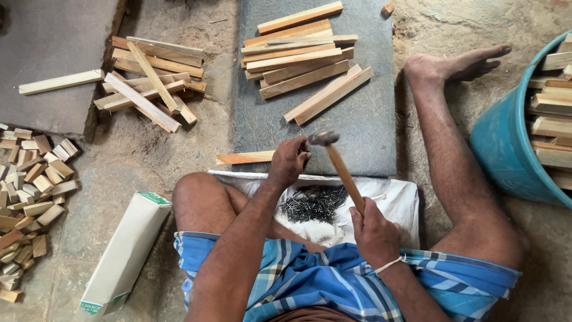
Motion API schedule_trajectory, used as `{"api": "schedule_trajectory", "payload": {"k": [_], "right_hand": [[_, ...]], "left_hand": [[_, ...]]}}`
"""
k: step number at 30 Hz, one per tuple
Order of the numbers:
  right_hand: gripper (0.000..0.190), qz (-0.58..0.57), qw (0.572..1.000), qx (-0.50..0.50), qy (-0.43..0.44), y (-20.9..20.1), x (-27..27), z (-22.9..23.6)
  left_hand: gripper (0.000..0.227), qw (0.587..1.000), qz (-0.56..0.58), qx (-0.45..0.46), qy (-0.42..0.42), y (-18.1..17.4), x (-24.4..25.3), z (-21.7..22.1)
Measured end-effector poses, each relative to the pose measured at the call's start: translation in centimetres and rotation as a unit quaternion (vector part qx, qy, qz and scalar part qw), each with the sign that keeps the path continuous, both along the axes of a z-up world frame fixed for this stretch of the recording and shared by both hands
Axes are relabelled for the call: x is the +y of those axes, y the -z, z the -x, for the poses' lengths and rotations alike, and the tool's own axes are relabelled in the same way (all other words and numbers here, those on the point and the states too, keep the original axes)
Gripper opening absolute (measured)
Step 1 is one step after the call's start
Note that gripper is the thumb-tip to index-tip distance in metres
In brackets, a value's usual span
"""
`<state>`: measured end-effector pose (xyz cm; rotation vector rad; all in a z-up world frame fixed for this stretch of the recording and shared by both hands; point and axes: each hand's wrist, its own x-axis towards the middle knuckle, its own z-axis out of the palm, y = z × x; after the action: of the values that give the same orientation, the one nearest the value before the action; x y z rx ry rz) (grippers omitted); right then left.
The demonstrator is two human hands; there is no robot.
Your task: The person sits on the floor and repeatedly hammers nails into small wooden planks. They pick up a plank, place a nail, hammer it in, and then set the finished piece aside. The process is repeated continuously.
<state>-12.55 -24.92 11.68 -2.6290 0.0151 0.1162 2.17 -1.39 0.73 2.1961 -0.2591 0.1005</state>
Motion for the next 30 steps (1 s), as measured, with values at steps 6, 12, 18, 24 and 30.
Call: {"api": "schedule_trajectory", "payload": {"k": [6,12,18,24,30], "right_hand": [[0.030,0.048,0.981,0.180,0.052,-0.4,0.0,-0.7],[0.025,-0.173,0.962,-0.213,-0.001,-0.5,-1.7,1.9],[0.028,0.080,0.985,0.150,-0.012,1.7,0.0,-0.5],[0.027,-0.077,0.990,0.060,0.101,2.4,-1.2,0.3],[0.033,-0.372,0.866,0.205,0.264,4.4,-3.1,-0.1]], "left_hand": [[0.045,1.000,0.002,-0.004,0.006,-0.5,0.2,0.0],[0.092,0.997,0.008,-0.056,0.058,-0.2,1.1,0.3],[0.087,0.998,-0.021,-0.007,0.051,-0.4,1.2,-0.1],[0.029,0.953,-0.241,-0.085,0.161,-2.2,2.4,-0.2],[0.043,0.827,-0.510,-0.180,-0.155,-6.6,10.7,-5.5]]}}
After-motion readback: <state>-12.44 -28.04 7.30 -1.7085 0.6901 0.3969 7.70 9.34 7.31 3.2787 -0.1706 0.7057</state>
